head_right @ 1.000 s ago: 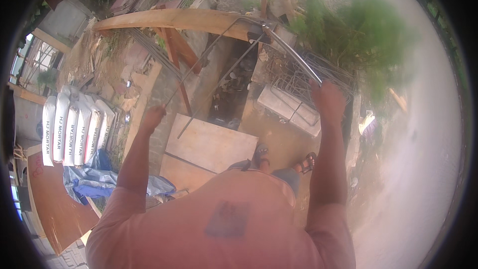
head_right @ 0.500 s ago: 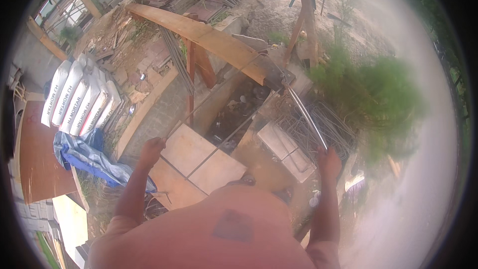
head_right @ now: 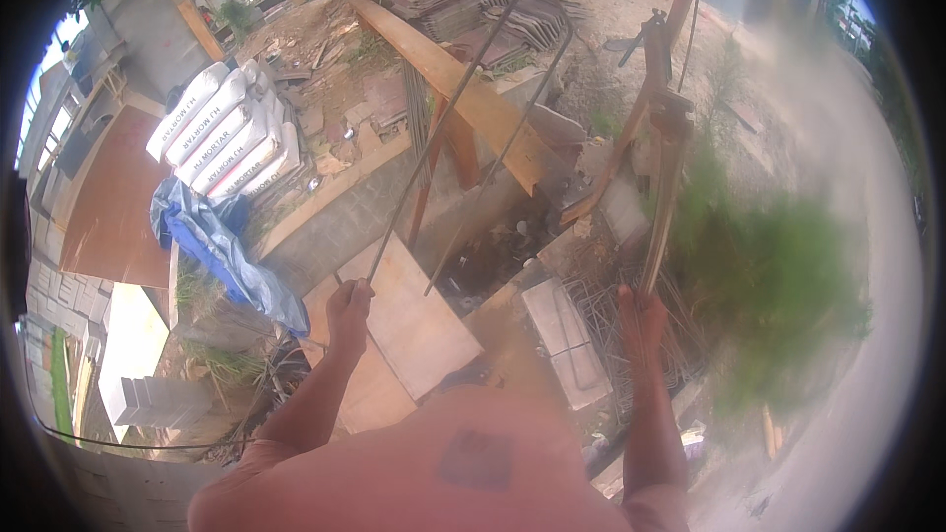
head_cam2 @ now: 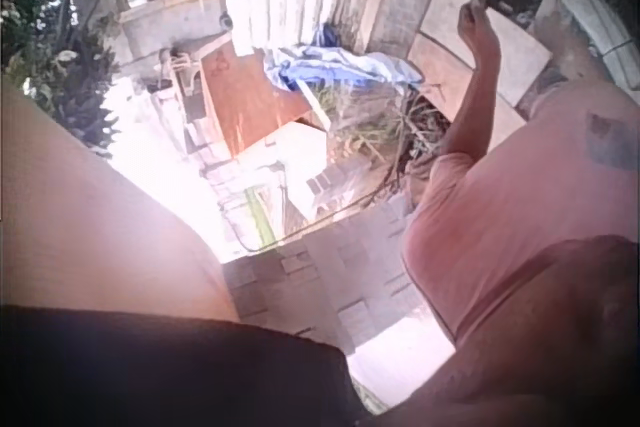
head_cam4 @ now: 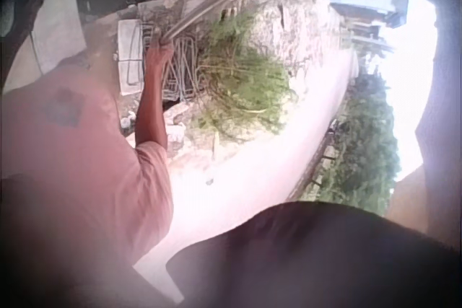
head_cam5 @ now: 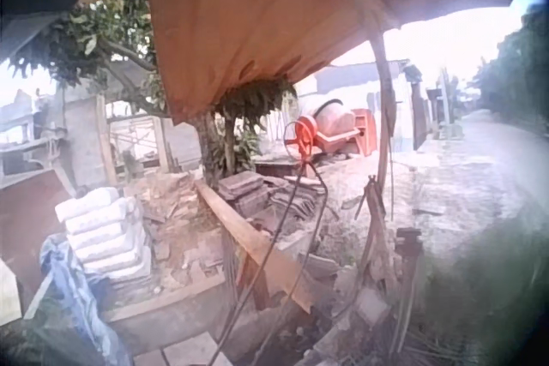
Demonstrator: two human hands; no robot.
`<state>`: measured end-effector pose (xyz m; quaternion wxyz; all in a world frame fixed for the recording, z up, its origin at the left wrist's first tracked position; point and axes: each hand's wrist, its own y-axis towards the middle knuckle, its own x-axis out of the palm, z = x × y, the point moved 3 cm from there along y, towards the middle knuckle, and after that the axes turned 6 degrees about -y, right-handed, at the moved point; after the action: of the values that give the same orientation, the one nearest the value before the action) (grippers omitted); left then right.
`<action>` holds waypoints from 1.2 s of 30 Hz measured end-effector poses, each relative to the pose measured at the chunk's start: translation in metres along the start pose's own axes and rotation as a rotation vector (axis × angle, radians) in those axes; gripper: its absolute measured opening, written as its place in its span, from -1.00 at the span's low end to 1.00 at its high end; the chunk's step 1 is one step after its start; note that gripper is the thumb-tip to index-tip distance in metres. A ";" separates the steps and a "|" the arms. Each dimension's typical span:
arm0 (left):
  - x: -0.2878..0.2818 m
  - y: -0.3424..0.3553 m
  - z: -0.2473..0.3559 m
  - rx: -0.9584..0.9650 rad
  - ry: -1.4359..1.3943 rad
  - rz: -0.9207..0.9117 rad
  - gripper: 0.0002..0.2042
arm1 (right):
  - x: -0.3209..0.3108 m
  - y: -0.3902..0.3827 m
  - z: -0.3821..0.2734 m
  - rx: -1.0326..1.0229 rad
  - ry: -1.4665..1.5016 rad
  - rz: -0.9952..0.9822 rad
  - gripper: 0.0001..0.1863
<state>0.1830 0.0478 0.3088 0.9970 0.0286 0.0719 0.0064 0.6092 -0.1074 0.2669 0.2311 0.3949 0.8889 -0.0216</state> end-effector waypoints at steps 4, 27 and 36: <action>0.124 -0.025 0.044 0.032 -0.509 -0.082 -0.78 | 0.058 -0.046 -0.054 0.081 0.475 -0.297 -0.80; 0.350 0.141 0.389 0.821 -0.554 -0.518 -0.36 | -0.062 -0.137 0.055 0.075 0.097 0.260 -0.80; 0.305 0.254 0.402 1.151 -0.305 -0.297 -0.45 | 0.019 -0.048 0.052 0.214 0.206 -0.173 -0.73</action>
<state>0.5406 0.2840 0.6769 0.8107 0.5529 -0.0767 -0.1768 0.5841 -0.1390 0.2054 0.0928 0.3395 0.9312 -0.0953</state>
